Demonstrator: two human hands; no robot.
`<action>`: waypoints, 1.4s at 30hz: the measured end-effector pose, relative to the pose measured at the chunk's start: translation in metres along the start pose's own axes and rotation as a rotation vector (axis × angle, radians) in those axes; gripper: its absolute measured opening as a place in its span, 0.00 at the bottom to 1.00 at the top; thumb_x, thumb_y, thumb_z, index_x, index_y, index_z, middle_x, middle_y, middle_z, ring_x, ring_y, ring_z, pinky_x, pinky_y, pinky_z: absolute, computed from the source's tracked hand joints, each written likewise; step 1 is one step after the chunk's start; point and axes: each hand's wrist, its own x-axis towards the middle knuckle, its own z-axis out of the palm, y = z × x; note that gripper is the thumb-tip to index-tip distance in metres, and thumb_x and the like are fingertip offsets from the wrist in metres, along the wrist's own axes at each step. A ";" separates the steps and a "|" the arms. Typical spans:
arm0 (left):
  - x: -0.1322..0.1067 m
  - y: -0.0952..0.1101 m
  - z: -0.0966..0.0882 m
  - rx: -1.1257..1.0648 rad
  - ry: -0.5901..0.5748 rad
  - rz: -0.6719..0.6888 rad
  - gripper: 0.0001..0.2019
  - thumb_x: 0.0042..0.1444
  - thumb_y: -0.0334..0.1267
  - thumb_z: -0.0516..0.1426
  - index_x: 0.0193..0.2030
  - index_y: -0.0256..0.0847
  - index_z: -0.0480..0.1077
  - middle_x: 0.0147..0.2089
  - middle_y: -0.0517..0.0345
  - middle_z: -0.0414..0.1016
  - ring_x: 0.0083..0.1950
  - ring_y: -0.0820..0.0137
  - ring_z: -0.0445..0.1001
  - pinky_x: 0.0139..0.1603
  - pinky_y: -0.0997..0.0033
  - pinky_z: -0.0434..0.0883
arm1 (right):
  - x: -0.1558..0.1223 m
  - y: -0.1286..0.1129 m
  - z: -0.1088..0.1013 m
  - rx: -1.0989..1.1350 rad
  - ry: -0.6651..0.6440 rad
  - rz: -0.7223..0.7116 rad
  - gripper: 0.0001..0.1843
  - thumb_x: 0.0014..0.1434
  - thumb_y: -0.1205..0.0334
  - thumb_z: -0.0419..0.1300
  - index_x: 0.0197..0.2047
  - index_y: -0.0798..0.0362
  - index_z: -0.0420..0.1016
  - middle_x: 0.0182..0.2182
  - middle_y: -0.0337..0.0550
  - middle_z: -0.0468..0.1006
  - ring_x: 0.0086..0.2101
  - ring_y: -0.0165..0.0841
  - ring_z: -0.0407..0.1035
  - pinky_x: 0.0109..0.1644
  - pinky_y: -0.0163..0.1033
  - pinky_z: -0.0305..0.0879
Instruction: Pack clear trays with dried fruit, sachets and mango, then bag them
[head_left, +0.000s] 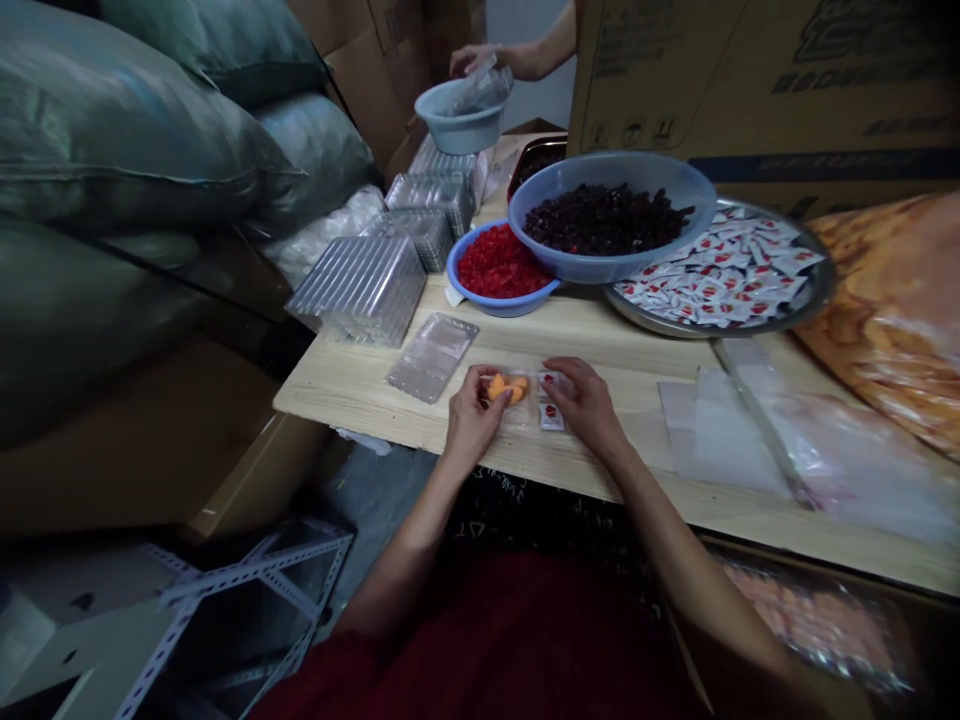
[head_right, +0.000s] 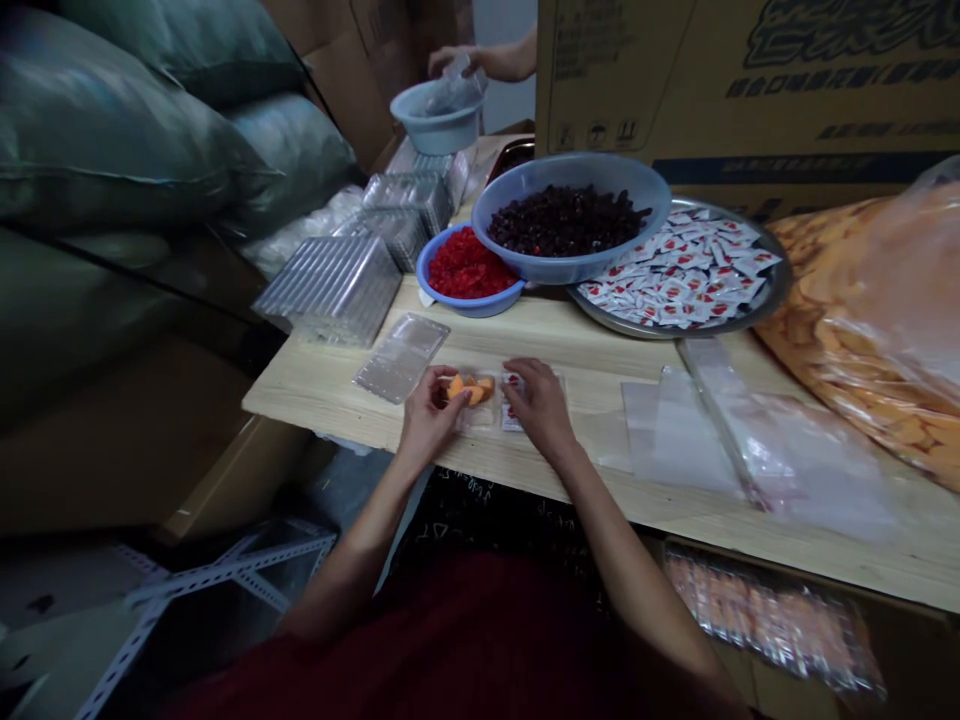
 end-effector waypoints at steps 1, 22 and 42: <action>-0.006 -0.002 0.003 0.047 0.001 0.002 0.16 0.58 0.42 0.63 0.52 0.45 0.69 0.39 0.59 0.78 0.36 0.68 0.74 0.39 0.69 0.68 | -0.006 0.006 -0.003 -0.104 0.017 -0.035 0.16 0.63 0.53 0.61 0.50 0.51 0.80 0.52 0.52 0.78 0.55 0.45 0.70 0.61 0.55 0.63; -0.031 0.016 0.027 -0.004 0.086 0.252 0.18 0.71 0.46 0.48 0.57 0.44 0.74 0.48 0.49 0.79 0.51 0.63 0.77 0.56 0.60 0.70 | -0.043 -0.010 -0.001 0.153 0.226 0.134 0.21 0.67 0.45 0.55 0.54 0.48 0.78 0.59 0.52 0.73 0.60 0.42 0.66 0.66 0.53 0.61; -0.003 -0.013 -0.008 0.366 0.225 0.204 0.18 0.65 0.44 0.55 0.58 0.39 0.69 0.55 0.46 0.75 0.53 0.62 0.74 0.57 0.60 0.69 | -0.115 0.011 -0.101 -0.366 0.178 0.143 0.17 0.68 0.50 0.57 0.51 0.52 0.77 0.50 0.52 0.77 0.50 0.42 0.72 0.57 0.50 0.69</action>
